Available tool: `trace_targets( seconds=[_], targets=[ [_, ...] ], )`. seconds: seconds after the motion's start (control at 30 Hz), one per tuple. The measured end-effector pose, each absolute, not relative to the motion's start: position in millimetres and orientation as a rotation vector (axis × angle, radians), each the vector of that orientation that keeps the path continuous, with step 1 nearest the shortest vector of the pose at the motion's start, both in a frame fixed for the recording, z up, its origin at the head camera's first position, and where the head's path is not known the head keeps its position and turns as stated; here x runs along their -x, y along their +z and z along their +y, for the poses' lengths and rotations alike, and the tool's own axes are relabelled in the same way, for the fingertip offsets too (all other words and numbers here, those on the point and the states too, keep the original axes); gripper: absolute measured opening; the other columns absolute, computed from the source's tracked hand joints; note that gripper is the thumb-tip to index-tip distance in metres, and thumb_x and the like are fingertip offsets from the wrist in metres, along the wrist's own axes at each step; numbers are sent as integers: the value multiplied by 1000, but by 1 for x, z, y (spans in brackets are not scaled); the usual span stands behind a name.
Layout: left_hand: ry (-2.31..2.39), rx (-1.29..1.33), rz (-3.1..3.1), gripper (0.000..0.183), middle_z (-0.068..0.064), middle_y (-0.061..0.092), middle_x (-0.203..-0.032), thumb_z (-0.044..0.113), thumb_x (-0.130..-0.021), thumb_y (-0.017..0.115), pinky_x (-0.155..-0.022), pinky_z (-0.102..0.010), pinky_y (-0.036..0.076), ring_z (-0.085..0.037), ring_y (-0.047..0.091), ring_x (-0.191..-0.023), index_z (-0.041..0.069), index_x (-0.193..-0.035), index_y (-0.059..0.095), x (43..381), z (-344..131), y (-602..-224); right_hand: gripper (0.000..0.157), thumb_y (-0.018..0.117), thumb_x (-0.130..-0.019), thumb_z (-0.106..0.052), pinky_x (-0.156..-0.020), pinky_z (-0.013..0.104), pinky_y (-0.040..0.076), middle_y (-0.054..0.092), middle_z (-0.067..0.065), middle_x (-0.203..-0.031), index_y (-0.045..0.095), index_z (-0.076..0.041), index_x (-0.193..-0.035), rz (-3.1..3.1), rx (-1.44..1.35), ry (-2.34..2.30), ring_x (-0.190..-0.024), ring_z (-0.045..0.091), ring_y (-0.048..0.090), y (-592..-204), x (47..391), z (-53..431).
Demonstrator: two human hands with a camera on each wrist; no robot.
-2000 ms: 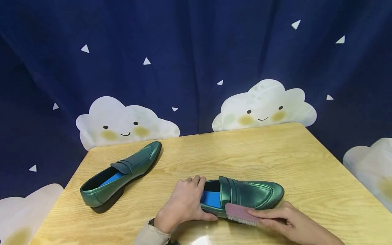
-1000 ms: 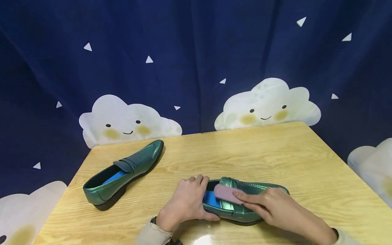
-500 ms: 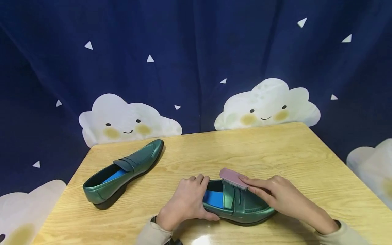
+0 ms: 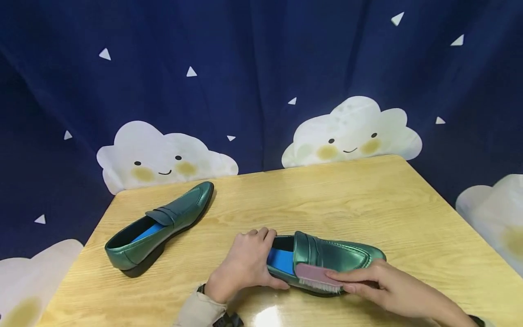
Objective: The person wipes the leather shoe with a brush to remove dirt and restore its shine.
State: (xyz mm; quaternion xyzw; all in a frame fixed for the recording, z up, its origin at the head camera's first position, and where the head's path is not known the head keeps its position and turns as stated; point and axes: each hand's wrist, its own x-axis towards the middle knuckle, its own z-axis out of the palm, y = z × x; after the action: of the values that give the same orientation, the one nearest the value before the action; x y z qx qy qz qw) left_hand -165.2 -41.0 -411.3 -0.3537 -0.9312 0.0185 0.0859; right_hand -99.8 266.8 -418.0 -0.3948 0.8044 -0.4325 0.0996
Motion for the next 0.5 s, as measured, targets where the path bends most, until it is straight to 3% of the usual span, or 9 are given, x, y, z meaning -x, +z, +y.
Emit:
trace_targets(
  seconds=[0.13,0.2,0.3,0.37,0.43,0.5],
  targets=[
    [43,1037,-2808,97,-1,60,-98,85,-54,66,-56,-31,48,-20,61,-79,11,-116,53,164,-39,-412,43,57,-94,-1,-43,13,30,36,-16,-57,57,-13,-136,2591,1191,-1315,-52,-11,22,-415,106,271],
    [47,1024,-2811,97,-1,60,-98,85,-54,66,-55,-32,48,-20,62,-80,11,-116,53,164,-38,-412,44,62,-92,-5,-50,8,32,56,-18,-68,59,-18,-134,2856,1119,-1215,-56,-13,27,-418,108,266],
    [51,1024,-2795,97,-1,60,-97,85,-54,66,-54,-31,48,-20,62,-79,11,-115,53,164,-37,-412,45,64,-91,-8,-54,6,30,58,-19,-72,58,-19,-135,3015,1088,-1095,-56,-14,24,-429,106,256],
    [55,1036,-2776,98,-1,60,-96,86,-53,65,-54,-31,48,-20,62,-78,11,-114,53,164,-37,-412,46,62,-94,-13,-65,8,40,69,-12,-95,54,-20,-138,2980,1115,-1015,-70,-15,42,-435,100,251],
    [59,1034,-2768,98,-1,60,-95,86,-52,66,-54,-31,48,-20,62,-77,10,-113,54,164,-37,-411,45,56,-98,-19,-72,11,45,68,-11,-103,49,-22,-142,2820,1089,-1021,-82,-15,49,-438,94,250],
    [57,1022,-2775,98,-1,60,-95,86,-51,66,-54,-31,48,-20,62,-77,11,-113,54,164,-39,-411,44,51,-100,-25,-80,16,48,62,-4,-125,47,-25,-144,2651,1033,-1056,-105,-6,52,-436,90,253]
  ],
)
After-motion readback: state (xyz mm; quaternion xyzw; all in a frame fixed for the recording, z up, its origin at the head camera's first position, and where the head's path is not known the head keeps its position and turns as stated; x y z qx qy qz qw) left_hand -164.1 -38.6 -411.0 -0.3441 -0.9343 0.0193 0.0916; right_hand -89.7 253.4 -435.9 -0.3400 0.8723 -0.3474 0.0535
